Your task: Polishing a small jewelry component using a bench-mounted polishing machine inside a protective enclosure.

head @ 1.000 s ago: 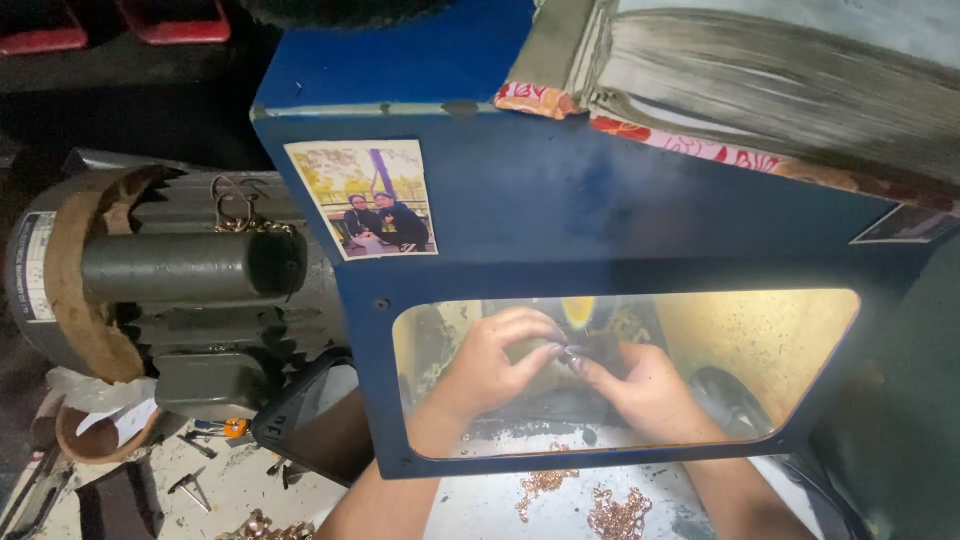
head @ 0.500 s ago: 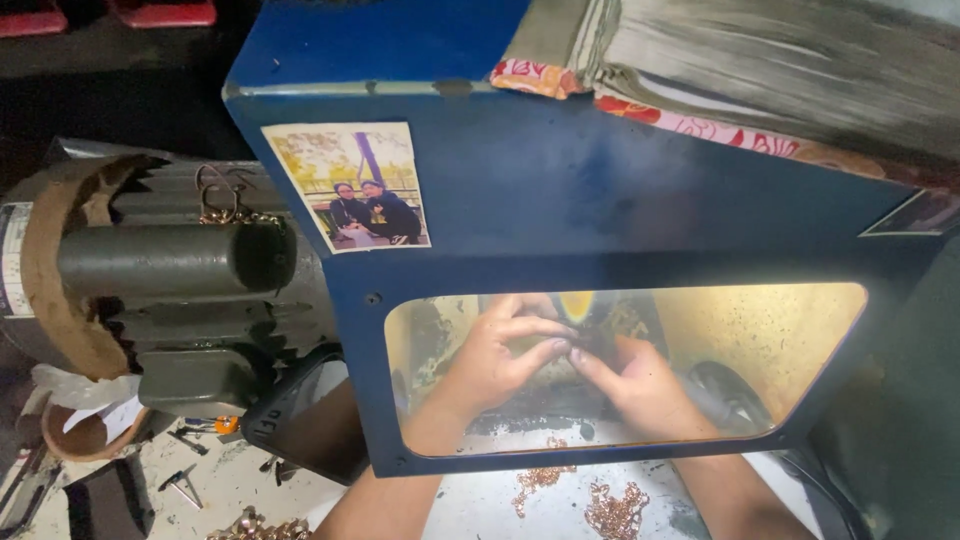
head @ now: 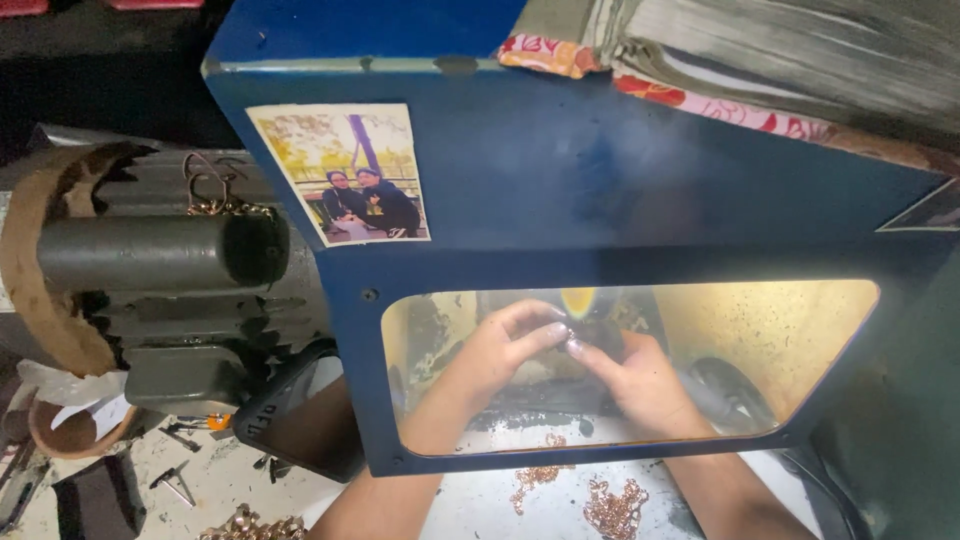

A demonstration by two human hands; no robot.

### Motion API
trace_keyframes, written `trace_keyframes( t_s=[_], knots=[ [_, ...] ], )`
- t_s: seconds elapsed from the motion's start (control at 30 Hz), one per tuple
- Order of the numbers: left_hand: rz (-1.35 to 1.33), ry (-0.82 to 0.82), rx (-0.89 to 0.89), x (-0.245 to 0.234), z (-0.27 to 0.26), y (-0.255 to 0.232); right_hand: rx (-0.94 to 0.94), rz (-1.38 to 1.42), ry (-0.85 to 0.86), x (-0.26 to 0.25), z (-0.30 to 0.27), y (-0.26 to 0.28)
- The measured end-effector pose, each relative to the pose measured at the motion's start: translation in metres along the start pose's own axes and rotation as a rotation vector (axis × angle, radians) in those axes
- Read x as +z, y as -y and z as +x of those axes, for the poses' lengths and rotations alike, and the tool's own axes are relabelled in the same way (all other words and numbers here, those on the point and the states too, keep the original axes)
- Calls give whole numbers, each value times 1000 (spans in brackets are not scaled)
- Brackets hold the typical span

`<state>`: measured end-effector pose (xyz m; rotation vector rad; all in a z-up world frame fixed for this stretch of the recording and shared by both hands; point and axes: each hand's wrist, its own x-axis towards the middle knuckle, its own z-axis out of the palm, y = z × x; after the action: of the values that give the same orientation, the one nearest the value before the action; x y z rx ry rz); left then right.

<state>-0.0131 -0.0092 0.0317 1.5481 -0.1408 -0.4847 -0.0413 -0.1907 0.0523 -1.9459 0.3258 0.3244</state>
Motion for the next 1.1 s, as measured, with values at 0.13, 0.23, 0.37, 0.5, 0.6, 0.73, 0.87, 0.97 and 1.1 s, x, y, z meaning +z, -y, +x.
trace_keyframes(
  t_s=[0.13, 0.23, 0.37, 0.5, 0.6, 0.73, 0.87, 0.97, 1.1],
  knots=[
    [-58, -8, 18, 2, 7, 12, -34, 52, -22, -1, -1, -1],
    [-91, -36, 44, 4, 14, 22, -82, 151, -43, 5, 3, -11],
    [-80, -122, 92, 1, 14, 24, -119, 313, -75, 16, 8, -14],
    [-83, -173, 147, -3, 16, 27, -112, 401, -84, 30, -2, 13],
    [-74, -188, 144, -2, 7, 13, -44, 455, -126, 30, 19, -29],
    [-60, -190, 159, -7, 7, 15, -74, 502, -112, 37, 21, -28],
    [-112, -192, 203, -11, 4, 14, -129, 554, -91, 42, 24, -30],
    [-116, -169, 210, -12, 0, 12, -150, 551, -88, 43, 20, -32],
    [-92, -20, 248, -20, 0, 15, -277, 288, -27, 20, 25, -41]
  ],
)
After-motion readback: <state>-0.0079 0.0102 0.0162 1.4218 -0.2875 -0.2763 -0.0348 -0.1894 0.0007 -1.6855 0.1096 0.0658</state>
